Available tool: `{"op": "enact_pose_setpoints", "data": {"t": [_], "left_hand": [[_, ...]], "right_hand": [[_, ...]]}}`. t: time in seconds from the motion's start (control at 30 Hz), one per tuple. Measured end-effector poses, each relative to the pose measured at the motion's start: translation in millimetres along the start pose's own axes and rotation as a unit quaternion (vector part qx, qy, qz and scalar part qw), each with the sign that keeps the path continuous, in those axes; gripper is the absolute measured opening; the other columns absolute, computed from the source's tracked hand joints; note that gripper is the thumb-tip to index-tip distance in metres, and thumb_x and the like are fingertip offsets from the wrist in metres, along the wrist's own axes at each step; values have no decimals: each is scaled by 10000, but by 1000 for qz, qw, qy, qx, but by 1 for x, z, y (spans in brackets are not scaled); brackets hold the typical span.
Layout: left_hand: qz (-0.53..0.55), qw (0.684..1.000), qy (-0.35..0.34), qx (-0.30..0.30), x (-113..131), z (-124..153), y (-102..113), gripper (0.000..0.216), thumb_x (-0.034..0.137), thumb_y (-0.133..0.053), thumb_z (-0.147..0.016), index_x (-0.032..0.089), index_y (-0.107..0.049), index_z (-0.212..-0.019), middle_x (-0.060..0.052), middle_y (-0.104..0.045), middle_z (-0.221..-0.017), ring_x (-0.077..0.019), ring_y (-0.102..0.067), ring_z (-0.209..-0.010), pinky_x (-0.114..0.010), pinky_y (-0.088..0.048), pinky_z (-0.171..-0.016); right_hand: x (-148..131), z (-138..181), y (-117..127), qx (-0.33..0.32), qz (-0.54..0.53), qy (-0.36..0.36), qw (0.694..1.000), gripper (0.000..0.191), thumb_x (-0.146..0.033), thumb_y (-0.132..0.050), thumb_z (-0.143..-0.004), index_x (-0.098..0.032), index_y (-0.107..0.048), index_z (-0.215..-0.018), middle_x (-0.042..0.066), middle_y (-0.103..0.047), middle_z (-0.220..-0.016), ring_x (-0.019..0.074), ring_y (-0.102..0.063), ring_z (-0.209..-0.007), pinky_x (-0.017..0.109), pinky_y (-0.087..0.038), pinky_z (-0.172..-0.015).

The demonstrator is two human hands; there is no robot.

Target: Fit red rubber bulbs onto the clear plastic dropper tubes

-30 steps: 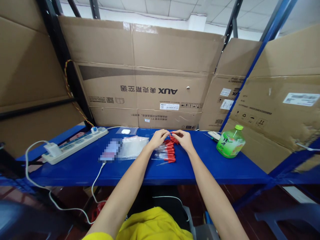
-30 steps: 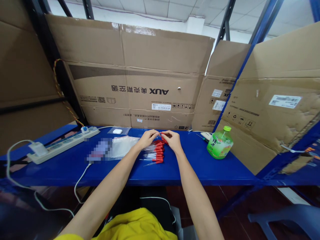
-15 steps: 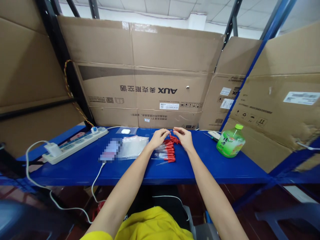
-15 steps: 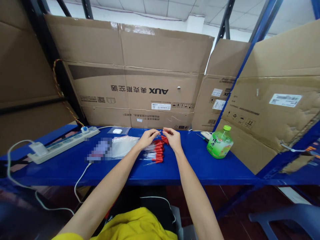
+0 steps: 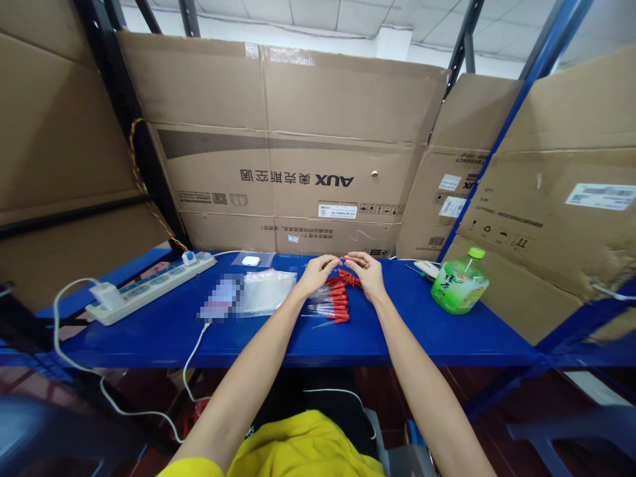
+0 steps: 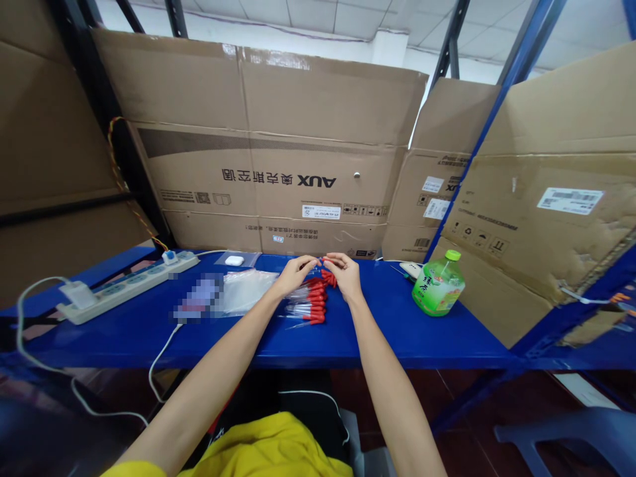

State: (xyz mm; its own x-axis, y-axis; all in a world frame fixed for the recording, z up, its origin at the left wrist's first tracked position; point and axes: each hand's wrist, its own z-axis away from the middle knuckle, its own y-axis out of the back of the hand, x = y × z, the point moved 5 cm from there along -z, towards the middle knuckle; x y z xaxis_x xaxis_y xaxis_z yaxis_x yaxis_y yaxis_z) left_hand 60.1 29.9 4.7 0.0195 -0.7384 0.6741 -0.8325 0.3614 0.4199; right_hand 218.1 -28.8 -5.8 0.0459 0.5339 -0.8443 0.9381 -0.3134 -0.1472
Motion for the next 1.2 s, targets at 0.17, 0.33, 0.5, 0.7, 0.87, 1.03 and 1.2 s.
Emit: {"op": "enact_pose_setpoints", "data": {"t": [0.17, 0.33, 0.5, 0.7, 0.87, 1.03, 1.2], "left_hand": [[-6, 1000, -13, -7, 0, 0, -2, 395, 445, -490, -995, 151, -750, -1041, -91, -738, -1067, -207, -659, -979, -302, -465, -907], [-70, 997, -22, -18, 0, 1, 2, 411, 454, -492, -995, 157, -774, -1031, -76, -716, -905, -173, -608, -780, -285, -448, -764], [-103, 993, -45, -35, 7, 3, 6, 408, 437, -479, -1005, 167, -783, -1035, -58, -686, -818, -160, -563, -724, -277, -403, -703], [-120, 989, -60, -60, 13, 2, 8, 421, 427, -462, -1012, 158, -786, -1020, -70, -690, -817, -171, -580, -755, -276, -401, -710], [-127, 987, -66, -70, 13, 2, 9, 417, 423, -468, -1008, 154, -786, -1020, -76, -692, -825, -171, -587, -756, -273, -401, -706], [-124, 988, -60, -75, 11, 2, 9, 413, 425, -466, -1004, 165, -786, -1022, -77, -692, -837, -178, -595, -776, -276, -409, -721], [-124, 987, -59, -80, 5, 1, 9, 372, 399, -502, -989, 166, -791, -984, -76, -692, -839, -181, -595, -776, -277, -413, -729]], "right_hand": [[0, 1, -2, -7, 1, -5, 1000, 369, -423, -839, -696, -196, -733, -966, 87, -790, -962, 265, -751, -938, 402, -595, -880], [2, 3, -3, -40, 79, 14, 996, 314, -457, -789, -747, -197, -763, -922, 84, -793, -920, 269, -757, -865, 399, -609, -833], [2, 3, -1, -43, 124, 40, 991, 299, -468, -759, -778, -198, -772, -906, 80, -791, -877, 256, -753, -787, 387, -612, -779], [2, 3, 0, -50, 147, 52, 986, 290, -463, -748, -791, -195, -776, -898, 84, -791, -876, 258, -750, -798, 374, -602, -774], [0, 5, -1, -52, 172, 67, 981, 274, -449, -722, -818, -197, -779, -907, 74, -790, -867, 244, -743, -766, 357, -591, -765], [-7, 8, -2, -43, 208, 96, 972, 245, -439, -696, -848, -221, -785, -916, 61, -791, -886, 248, -740, -785, 357, -578, -777], [-13, 10, -6, -60, 253, 126, 957, 209, -421, -674, -870, -254, -790, -920, 52, -789, -929, 256, -737, -845, 375, -569, -844]]}}
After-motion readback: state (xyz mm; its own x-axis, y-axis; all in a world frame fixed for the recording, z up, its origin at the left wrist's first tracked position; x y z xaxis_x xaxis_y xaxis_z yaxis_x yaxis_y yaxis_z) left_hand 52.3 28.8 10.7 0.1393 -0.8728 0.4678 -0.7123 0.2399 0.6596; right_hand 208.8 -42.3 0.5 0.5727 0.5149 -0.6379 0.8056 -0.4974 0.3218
